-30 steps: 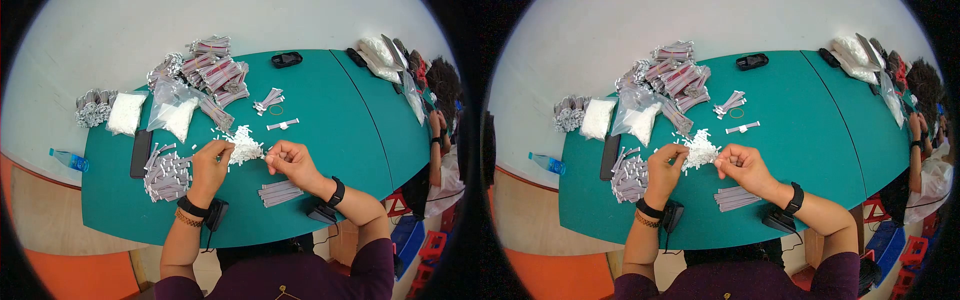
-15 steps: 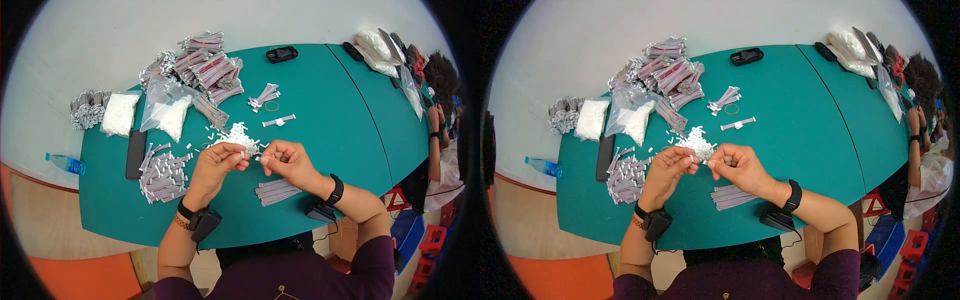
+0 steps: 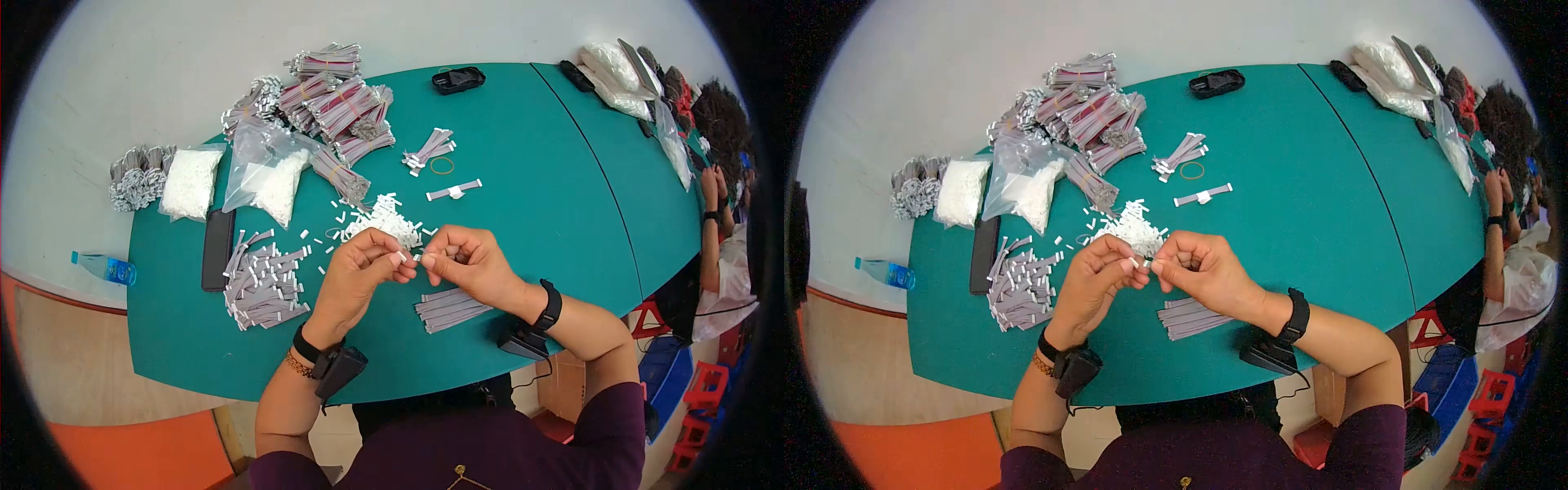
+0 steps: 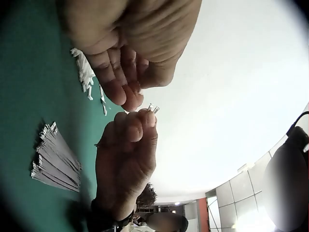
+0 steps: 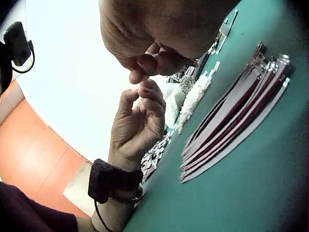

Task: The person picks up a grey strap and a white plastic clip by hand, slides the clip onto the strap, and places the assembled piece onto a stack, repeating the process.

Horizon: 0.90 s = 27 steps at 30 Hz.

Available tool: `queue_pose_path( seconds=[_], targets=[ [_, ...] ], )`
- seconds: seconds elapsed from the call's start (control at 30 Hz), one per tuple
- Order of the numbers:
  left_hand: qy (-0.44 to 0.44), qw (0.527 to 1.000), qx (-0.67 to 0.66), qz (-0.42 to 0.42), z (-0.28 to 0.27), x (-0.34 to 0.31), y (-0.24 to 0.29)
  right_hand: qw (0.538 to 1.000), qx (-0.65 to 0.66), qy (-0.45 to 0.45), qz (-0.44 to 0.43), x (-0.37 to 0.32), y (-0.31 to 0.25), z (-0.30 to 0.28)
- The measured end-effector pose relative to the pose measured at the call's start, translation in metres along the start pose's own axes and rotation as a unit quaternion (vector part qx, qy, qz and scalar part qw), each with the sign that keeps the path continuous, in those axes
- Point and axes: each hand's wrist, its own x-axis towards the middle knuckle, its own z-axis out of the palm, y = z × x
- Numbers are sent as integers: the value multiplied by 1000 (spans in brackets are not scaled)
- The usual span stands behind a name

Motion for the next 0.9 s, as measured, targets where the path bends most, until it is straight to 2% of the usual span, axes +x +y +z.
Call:
queue_pose_path(
  seconds=[0.23,0.43,0.63,0.9],
  targets=[
    [21,998,36,44,0,2,-9,1000,20,-21,-13,-1,2,4],
    [-20,1000,-21,-8,7,-2,-7,998,50,-32,16,-1,-1,3],
    [-54,998,35,-10,9,-1,-14,994,106,-34,-2,-1,-2,5],
    [-56,998,5,-9,7,0,-12,997,67,-36,13,1,1,0]
  ],
)
